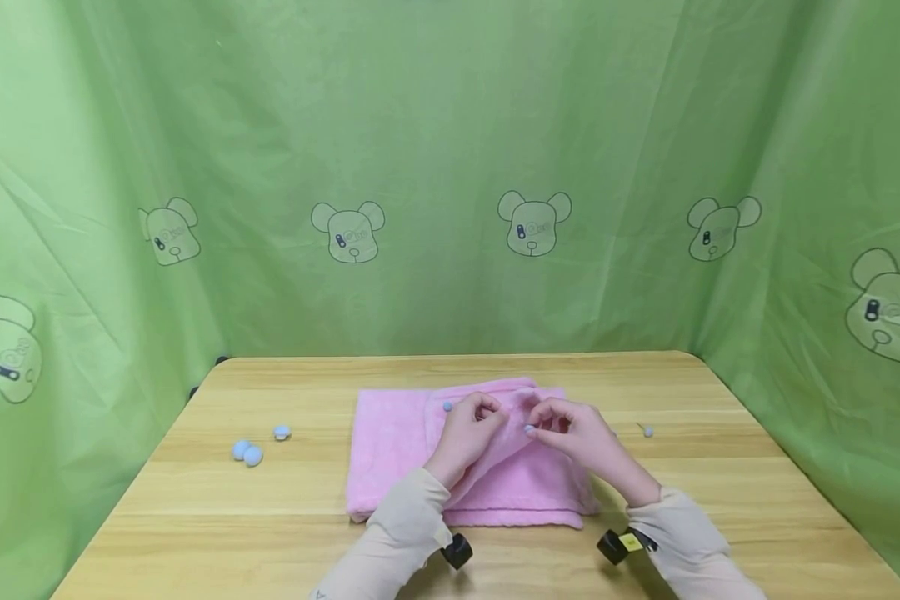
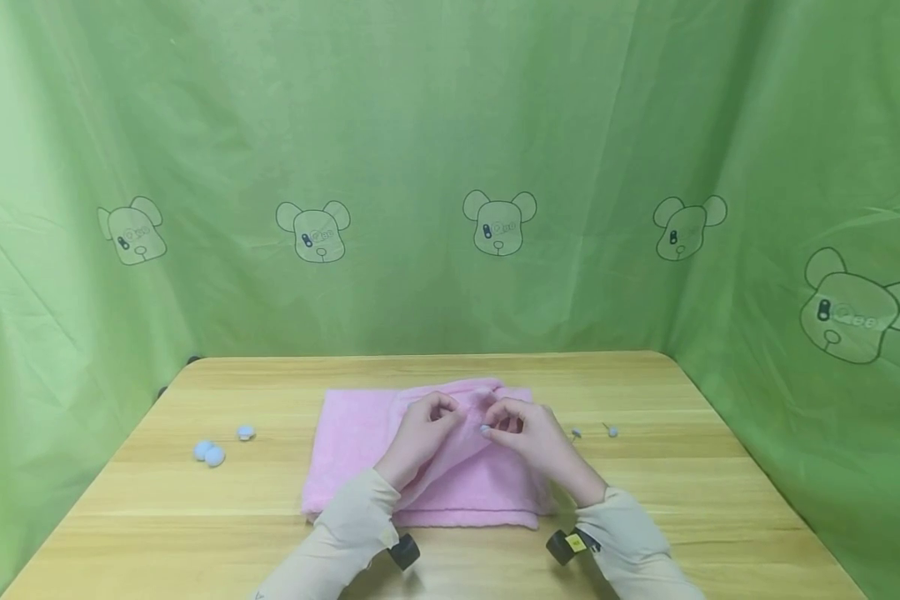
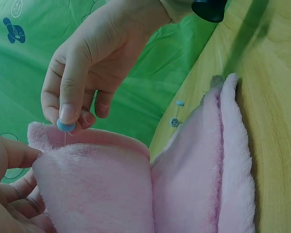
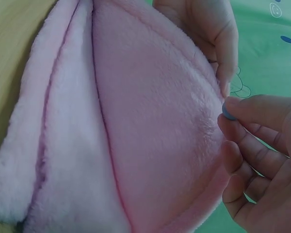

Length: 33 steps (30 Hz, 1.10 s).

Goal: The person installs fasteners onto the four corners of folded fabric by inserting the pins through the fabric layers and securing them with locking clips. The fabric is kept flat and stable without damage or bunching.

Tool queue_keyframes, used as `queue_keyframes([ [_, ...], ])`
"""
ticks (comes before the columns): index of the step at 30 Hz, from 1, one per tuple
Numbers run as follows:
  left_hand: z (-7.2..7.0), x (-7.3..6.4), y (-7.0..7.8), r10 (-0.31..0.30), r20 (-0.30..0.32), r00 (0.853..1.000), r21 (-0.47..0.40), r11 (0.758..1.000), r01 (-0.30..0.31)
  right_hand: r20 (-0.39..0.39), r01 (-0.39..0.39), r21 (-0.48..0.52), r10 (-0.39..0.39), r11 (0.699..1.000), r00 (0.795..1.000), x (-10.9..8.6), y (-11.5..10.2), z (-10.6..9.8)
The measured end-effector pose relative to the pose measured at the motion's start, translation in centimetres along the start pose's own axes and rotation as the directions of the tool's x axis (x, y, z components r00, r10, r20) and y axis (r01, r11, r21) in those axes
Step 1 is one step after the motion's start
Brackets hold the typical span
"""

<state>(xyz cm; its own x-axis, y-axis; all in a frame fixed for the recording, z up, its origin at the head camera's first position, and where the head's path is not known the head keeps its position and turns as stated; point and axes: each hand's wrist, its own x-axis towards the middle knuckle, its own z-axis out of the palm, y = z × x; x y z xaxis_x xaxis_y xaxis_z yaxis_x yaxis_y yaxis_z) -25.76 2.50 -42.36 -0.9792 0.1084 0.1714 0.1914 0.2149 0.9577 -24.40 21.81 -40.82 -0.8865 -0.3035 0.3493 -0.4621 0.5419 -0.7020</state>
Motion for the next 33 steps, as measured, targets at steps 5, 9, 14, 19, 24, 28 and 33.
queue_keyframes([
  [5, 0.1, -0.1, 0.4, -0.010, 0.018, 1.000, -0.007, 1.000, 0.011, -0.012, -0.010, -0.031, 0.009, 0.999, 1.000, 0.1, 0.4, 0.0],
  [9, 0.3, -0.2, 0.5, -0.038, 0.046, 0.998, -0.050, 0.998, 0.040, -0.038, 0.004, -0.060, -0.006, 0.998, 0.999, 0.1, 0.7, 0.2],
  [14, 0.5, -0.5, 0.6, -0.057, 0.075, 0.996, -0.099, 0.993, 0.065, -0.081, 0.049, -0.117, -0.059, 0.992, 0.995, 0.2, 0.6, 0.5],
  [19, 0.6, -0.6, 0.6, -0.026, 0.087, 0.996, -0.078, 0.996, 0.033, -0.141, 0.072, -0.197, -0.101, 0.978, 0.985, 0.1, 0.7, 0.9],
  [24, 0.5, -0.7, 0.5, 0.020, 0.111, 0.994, -0.042, 0.999, -0.016, -0.193, 0.060, -0.253, -0.112, 0.966, 0.975, 0.2, 0.6, 0.9],
  [28, 0.4, -0.9, 0.7, 0.044, 0.140, 0.989, -0.030, 0.999, -0.040, -0.193, 0.089, -0.236, -0.136, 0.968, 0.972, 0.3, 0.9, 0.7],
  [33, 0.4, -1.2, 0.8, 0.069, 0.171, 0.983, -0.014, 0.998, -0.067, -0.164, 0.099, -0.199, -0.132, 0.975, 0.978, 0.4, 1.3, 0.6],
])
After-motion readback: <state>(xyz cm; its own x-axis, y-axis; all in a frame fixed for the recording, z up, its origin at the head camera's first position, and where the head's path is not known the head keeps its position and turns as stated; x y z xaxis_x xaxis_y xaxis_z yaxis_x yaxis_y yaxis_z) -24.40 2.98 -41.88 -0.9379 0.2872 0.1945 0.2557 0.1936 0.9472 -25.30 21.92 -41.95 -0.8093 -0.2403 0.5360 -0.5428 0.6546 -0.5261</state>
